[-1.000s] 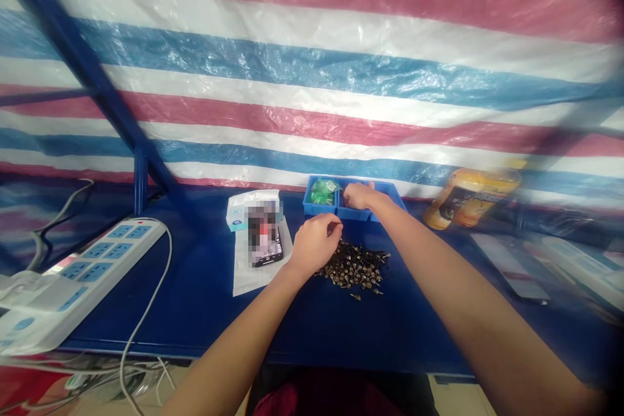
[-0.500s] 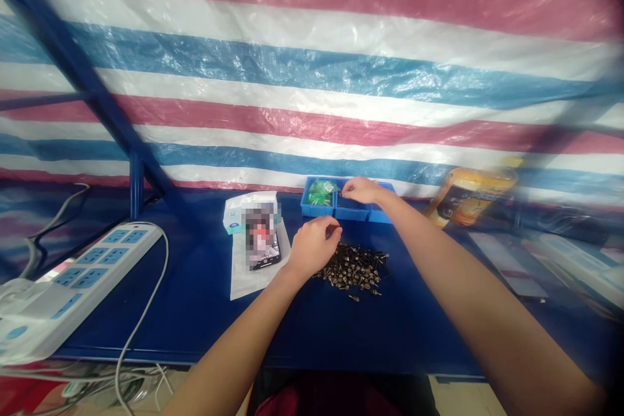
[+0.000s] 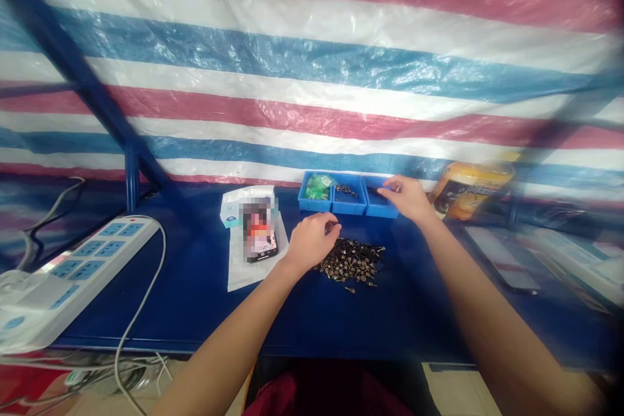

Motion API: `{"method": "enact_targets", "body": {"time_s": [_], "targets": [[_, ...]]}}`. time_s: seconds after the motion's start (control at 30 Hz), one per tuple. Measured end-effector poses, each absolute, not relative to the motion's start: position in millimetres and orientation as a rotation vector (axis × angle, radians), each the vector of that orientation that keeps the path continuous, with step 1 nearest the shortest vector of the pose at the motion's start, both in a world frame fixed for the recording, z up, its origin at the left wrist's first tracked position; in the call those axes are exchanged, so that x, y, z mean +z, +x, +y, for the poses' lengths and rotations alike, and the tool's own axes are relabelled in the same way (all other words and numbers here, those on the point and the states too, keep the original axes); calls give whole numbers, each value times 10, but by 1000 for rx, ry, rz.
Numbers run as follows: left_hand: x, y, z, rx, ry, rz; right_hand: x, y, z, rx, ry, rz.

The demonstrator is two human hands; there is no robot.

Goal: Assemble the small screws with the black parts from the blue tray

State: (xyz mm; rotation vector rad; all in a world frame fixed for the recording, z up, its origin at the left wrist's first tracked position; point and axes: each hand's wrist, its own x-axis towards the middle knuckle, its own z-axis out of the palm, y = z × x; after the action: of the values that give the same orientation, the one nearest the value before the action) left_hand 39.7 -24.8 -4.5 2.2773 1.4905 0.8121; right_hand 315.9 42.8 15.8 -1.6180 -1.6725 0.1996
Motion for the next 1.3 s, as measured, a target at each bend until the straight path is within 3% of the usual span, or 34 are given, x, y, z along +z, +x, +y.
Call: {"method": "enact_targets", "body": {"time_s": [0.27, 0.4, 0.77, 1.3], "targets": [[-119, 326, -204, 602, 2308, 1705, -2, 2849, -292, 827, -1393, -2023], [-162, 325, -192, 504, 2259, 1763, -38, 2845, -335, 935, -1375, -2158], [-199, 335, -186, 512, 2281, 1733, -158, 2881, -297, 913, -1358, -2236], [-153, 377, -232, 512, 2286, 1719, -224, 2578, -286, 515, -1300, -2279]]}}
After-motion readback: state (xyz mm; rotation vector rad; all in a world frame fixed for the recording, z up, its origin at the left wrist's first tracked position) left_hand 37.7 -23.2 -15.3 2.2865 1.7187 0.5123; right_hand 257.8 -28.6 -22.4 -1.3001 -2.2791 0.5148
